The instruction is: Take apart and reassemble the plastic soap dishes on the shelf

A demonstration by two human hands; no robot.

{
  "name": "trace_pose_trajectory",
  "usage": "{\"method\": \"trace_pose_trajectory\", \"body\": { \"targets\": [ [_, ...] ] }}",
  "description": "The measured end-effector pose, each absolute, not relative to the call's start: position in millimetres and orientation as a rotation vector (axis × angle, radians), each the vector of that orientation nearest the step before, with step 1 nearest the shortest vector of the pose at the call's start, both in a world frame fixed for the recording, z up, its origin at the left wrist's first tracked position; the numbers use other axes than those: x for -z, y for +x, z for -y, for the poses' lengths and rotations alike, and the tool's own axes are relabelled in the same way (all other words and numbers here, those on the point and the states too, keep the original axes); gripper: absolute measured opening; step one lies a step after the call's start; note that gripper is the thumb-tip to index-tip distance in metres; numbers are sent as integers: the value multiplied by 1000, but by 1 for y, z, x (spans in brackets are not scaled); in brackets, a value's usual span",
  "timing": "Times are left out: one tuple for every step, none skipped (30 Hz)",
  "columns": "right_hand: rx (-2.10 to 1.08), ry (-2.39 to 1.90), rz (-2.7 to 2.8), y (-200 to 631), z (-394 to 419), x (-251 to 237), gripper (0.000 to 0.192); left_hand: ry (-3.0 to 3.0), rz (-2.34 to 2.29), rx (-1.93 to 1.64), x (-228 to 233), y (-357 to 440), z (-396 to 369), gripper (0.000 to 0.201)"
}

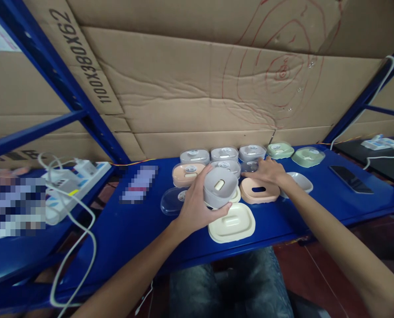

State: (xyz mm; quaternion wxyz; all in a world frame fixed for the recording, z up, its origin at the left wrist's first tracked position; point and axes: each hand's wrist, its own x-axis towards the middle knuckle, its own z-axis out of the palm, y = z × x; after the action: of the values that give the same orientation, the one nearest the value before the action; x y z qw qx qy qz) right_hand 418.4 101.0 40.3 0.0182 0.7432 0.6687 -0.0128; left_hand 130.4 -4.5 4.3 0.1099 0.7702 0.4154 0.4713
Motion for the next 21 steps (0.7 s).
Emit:
{"method": "trace_pose_trajectory", "body": {
  "targets": [
    [36, 2301, -2086, 417, -100, -40, 112, 2263, -1223, -1387, -5, 130, 4, 109],
    [39, 2302, -2092, 416, -100, -41, 108, 2263, -1225, -1389, -5, 130, 4, 109],
    [47, 2311, -2093, 415, -99, -41, 105, 2265, -1227, -1392, -5, 130, 4, 108],
    [57, 2325, -2089, 414, -98, -42, 101, 2268, -1228, -1396, -4, 130, 4, 108],
    [65, 2340, -2080, 413, -97, -44, 99, 2272, -1229, -1400, -4, 130, 4, 108],
    [66, 2354, -2069, 412, -96, -45, 98, 2276, -1231, -1404, -4, 130, 4, 107],
    [61, 2361, -2061, 411, -95, -46, 99, 2279, -1234, -1404, -4, 130, 4, 107],
    [56, 2359, -2057, 411, -94, -46, 101, 2279, -1238, -1402, -4, 130, 4, 107],
    [57, 2348, -2059, 411, -94, -46, 104, 2276, -1245, -1400, -4, 130, 4, 107],
    [69, 2337, -2060, 412, -94, -46, 107, 2270, -1252, -1397, -4, 130, 4, 108],
    [89, 2323, -2059, 413, -94, -46, 110, 2265, -1258, -1394, -4, 130, 4, 109],
    [115, 2313, -2058, 415, -95, -45, 112, 2261, -1262, -1393, -4, 130, 4, 109],
    [144, 2309, -2056, 417, -96, -45, 112, 2256, -1266, -1392, -5, 130, 4, 109],
    [175, 2315, -2052, 420, -98, -45, 112, 2254, -1268, -1394, -5, 130, 4, 109],
    [204, 2326, -2049, 423, -100, -46, 111, 2252, -1269, -1395, -5, 130, 4, 109],
    [228, 2343, -2045, 426, -103, -46, 112, 2251, -1268, -1396, -5, 130, 4, 108],
    [250, 2358, -2046, 429, -107, -46, 114, 2250, -1269, -1396, -5, 130, 4, 108],
    [266, 2372, -2046, 432, -111, -46, 117, 2251, -1269, -1396, -5, 130, 4, 108],
    [276, 2379, -2045, 435, -115, -46, 121, 2252, -1269, -1396, -4, 130, 4, 107],
    [268, 2377, -2053, 437, -119, -45, 125, 2254, -1269, -1398, -4, 130, 4, 107],
    [251, 2368, -2071, 438, -123, -44, 126, 2254, -1271, -1401, -4, 130, 4, 108]
  ]
}}
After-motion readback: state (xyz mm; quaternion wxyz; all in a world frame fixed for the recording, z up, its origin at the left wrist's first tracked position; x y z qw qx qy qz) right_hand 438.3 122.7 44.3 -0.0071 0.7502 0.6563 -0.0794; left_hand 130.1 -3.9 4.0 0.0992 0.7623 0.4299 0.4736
